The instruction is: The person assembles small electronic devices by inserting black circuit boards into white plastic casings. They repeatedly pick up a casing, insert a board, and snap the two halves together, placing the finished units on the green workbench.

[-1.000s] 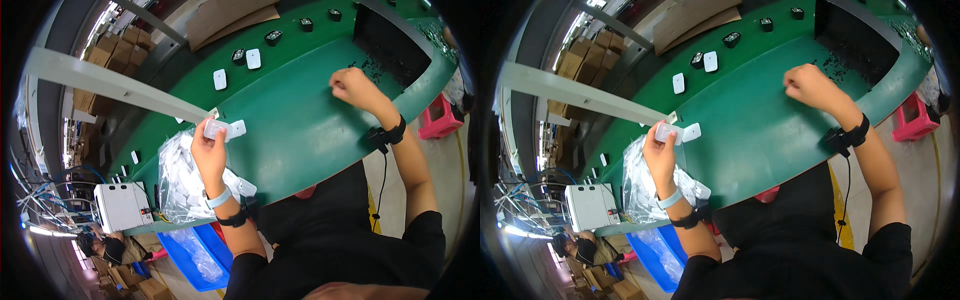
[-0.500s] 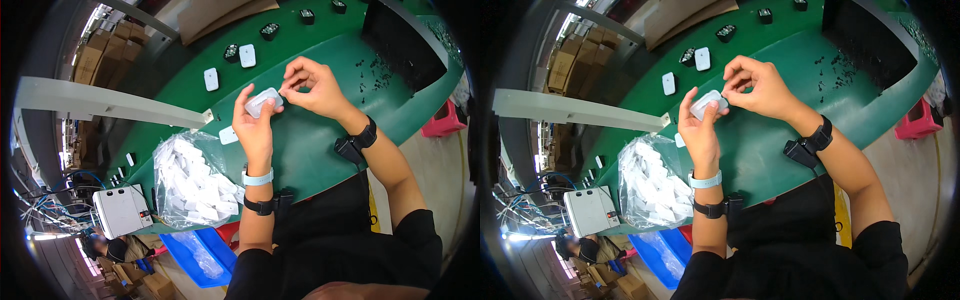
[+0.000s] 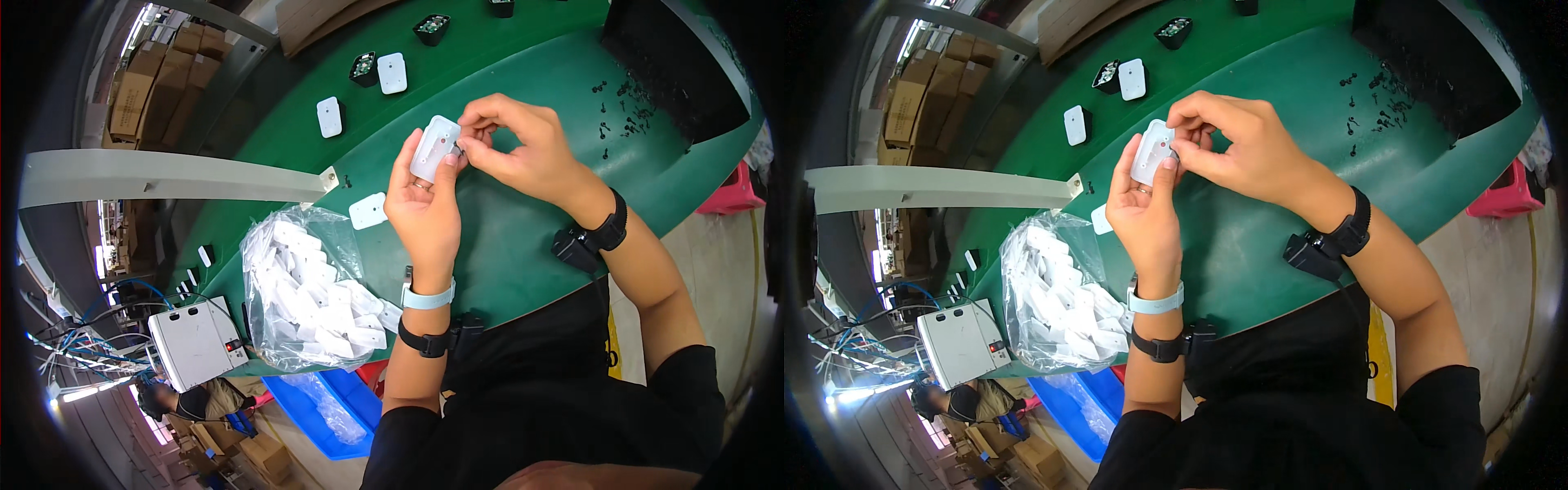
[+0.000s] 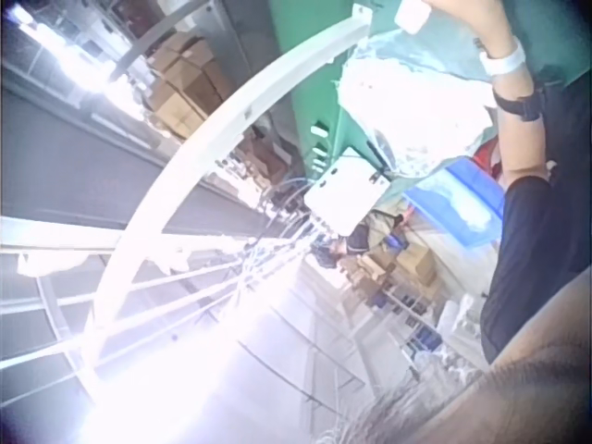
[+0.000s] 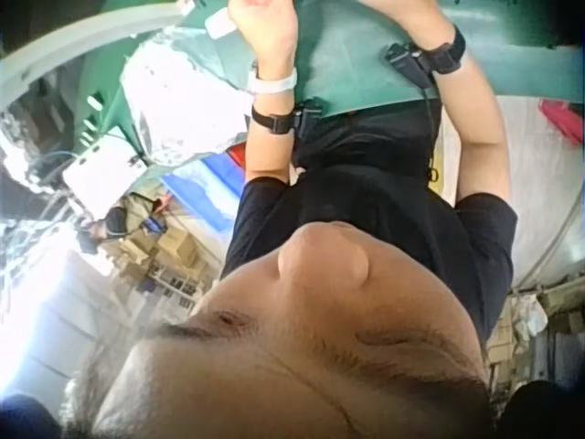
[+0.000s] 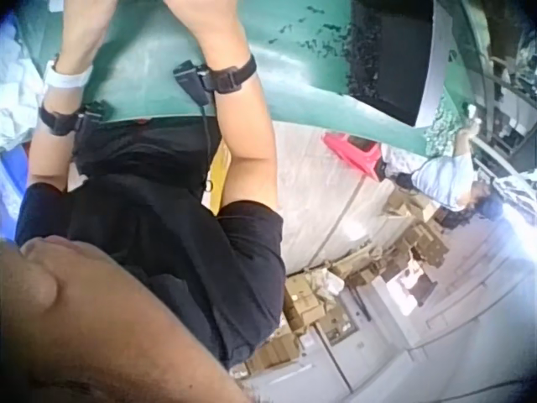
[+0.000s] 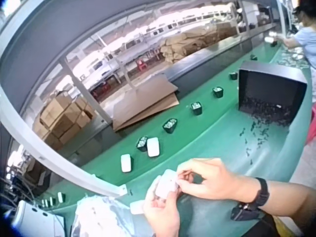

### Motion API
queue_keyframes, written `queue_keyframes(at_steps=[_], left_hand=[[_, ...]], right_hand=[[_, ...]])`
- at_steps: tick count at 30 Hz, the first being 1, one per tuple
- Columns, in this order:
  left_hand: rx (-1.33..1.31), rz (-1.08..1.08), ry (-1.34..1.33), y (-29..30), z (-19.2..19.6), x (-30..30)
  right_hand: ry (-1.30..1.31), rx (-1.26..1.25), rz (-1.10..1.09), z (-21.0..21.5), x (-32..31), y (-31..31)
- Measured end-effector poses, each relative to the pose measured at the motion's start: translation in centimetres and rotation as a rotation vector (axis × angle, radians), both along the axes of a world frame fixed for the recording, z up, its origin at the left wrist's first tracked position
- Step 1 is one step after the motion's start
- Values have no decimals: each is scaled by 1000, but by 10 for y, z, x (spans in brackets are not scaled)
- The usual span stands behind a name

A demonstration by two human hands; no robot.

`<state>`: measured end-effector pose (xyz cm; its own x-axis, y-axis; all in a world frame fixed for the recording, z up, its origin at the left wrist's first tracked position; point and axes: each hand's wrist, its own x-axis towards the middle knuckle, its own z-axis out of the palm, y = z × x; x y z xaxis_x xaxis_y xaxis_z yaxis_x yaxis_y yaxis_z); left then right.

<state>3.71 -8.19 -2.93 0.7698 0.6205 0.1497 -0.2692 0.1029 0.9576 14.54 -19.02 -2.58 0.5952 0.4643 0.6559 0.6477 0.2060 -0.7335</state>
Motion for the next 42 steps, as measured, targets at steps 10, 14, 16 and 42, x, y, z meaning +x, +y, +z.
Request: queue_keyframes(at_steps=[10, 14, 16, 42], left_hand=[[160, 41, -86, -10, -6, -2], [226, 73, -87, -9, -9, -1], [282, 85, -81, -8, -10, -1], [-8, -7, 56, 1, -4, -1]], right_hand=[[-126, -37, -96, -7, -6, 7], [-157, -55, -114, -6, -7, 7], [-167, -57, -120, -5, -8, 7], [133, -84, 100, -7, -3, 2]])
